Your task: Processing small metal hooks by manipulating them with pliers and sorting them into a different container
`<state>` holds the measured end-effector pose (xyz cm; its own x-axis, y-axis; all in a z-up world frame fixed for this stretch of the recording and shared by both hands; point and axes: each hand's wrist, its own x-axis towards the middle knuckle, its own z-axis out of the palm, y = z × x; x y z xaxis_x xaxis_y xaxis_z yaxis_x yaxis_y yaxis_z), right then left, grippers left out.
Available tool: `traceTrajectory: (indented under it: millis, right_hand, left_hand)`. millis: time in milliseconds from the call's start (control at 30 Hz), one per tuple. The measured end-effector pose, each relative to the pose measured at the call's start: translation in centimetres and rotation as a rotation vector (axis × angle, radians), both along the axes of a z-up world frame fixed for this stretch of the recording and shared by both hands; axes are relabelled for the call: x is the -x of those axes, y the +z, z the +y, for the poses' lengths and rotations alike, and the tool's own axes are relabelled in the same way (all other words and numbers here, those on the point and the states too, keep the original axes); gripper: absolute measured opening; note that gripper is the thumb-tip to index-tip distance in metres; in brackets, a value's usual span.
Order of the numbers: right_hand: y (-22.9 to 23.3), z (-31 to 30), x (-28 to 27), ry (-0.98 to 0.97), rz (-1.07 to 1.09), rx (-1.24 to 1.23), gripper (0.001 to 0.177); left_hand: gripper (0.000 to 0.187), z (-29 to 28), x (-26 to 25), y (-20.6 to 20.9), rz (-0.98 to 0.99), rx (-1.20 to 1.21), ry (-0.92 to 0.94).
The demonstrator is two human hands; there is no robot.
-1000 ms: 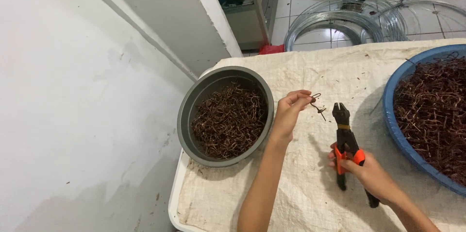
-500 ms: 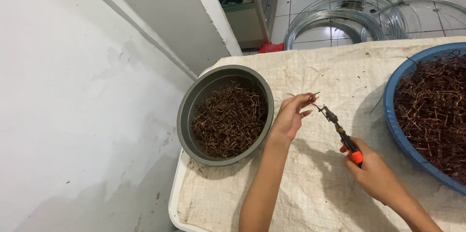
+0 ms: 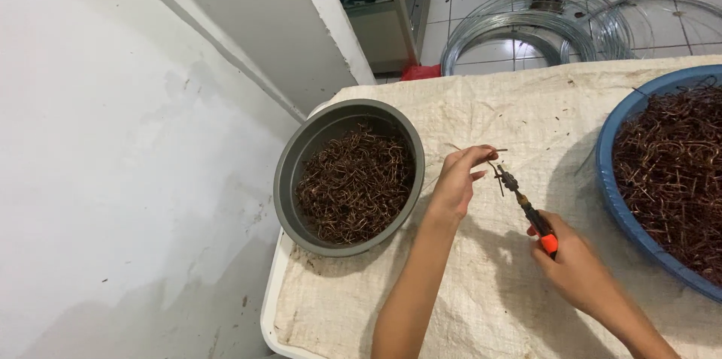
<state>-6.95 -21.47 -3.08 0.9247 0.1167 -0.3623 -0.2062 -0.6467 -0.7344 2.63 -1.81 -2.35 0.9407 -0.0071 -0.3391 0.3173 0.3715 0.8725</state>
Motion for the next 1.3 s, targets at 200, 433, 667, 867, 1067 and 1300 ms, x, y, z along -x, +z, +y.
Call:
traceTrajectory:
  millis: [200, 433, 667, 867, 1067, 1300]
  right_hand:
    - [-4.0, -1.1, -0.9, 0.083, -0.165, 0.035, 0.020]
    - [0.1, -0.2, -0.8, -0.080, 0.274, -0.269, 0.023]
    - [-6.7, -1.3, -1.9, -0.143, 0.375, -0.780, 0.018]
    - [-9.2, -1.1, -2.3, -0.271, 0.429, -0.795, 0.026]
    - [-6.9, -0.6, -2.0, -0.311, 0.493, -0.887, 0.026]
    - [-7.3, -1.1, -2.6, -0.276, 0.557, -0.954, 0.025]
  left_hand:
    - [0.013, -0.8, -0.3, -2.2, 0.035, 0.027, 0.079]
    - [0.010, -0.9, 1.5, 1.4, 0.023, -0.089, 0.039]
    - [0.025, -1.4, 3.6, 1.3, -0.276, -0.723, 0.108]
    - [0.017, -1.8, 5.4, 0.6, -0.484, -0.929, 0.137]
    - [0.014, -2.2, 5.2, -0.3, -0.568, -0.940, 0.139]
    - [0.036, -1.6, 2.2, -1.8, -0.526, -1.074, 0.091]
